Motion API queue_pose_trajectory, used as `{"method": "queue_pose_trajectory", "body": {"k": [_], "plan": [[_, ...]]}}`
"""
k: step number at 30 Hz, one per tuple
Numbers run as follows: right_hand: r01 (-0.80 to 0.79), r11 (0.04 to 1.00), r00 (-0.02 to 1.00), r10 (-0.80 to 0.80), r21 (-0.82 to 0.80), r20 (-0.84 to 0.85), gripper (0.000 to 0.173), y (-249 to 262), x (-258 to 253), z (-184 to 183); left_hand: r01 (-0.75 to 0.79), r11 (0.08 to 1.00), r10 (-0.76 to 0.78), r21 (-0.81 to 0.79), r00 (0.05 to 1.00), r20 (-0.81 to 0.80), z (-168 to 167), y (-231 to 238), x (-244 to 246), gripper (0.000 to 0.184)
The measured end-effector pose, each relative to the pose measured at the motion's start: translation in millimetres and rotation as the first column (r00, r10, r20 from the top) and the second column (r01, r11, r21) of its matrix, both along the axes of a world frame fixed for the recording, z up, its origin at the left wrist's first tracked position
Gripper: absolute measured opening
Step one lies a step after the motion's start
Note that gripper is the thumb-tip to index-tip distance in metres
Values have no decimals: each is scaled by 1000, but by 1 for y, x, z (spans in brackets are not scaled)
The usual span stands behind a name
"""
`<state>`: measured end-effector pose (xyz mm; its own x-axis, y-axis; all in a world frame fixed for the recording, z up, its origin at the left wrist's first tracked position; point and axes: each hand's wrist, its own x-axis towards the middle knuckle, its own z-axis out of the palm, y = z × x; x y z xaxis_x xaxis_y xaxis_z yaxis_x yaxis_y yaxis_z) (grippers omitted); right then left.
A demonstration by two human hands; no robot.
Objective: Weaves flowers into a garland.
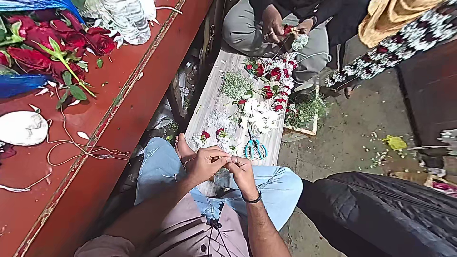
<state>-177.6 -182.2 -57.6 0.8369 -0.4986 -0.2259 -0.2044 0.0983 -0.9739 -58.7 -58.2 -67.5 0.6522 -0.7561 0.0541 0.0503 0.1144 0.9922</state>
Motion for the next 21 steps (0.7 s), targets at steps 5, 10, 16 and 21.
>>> {"method": "queue_pose_trajectory", "body": {"k": [5, 10, 16, 21], "plan": [[15, 993, 1000, -16, -119, -13, 21, -8, -3, 5, 73, 951, -252, 299, 742, 621, 0, 1, 8, 24], [-69, 990, 996, 61, -124, -66, 24, -10, -6, 4, 214, 896, -439, 389, 554, 708, 9, 7, 20, 26], [-108, 994, 993, 107, -18, -42, 23, -13, -3, 9, 269, 937, -346, 225, 808, 476, -2, 7, 33, 20], [-61, 982, 998, 60, 176, 9, 25, -13, -6, 13, 312, 950, -311, -7, 946, -96, -10, 13, 34, 9]]}}
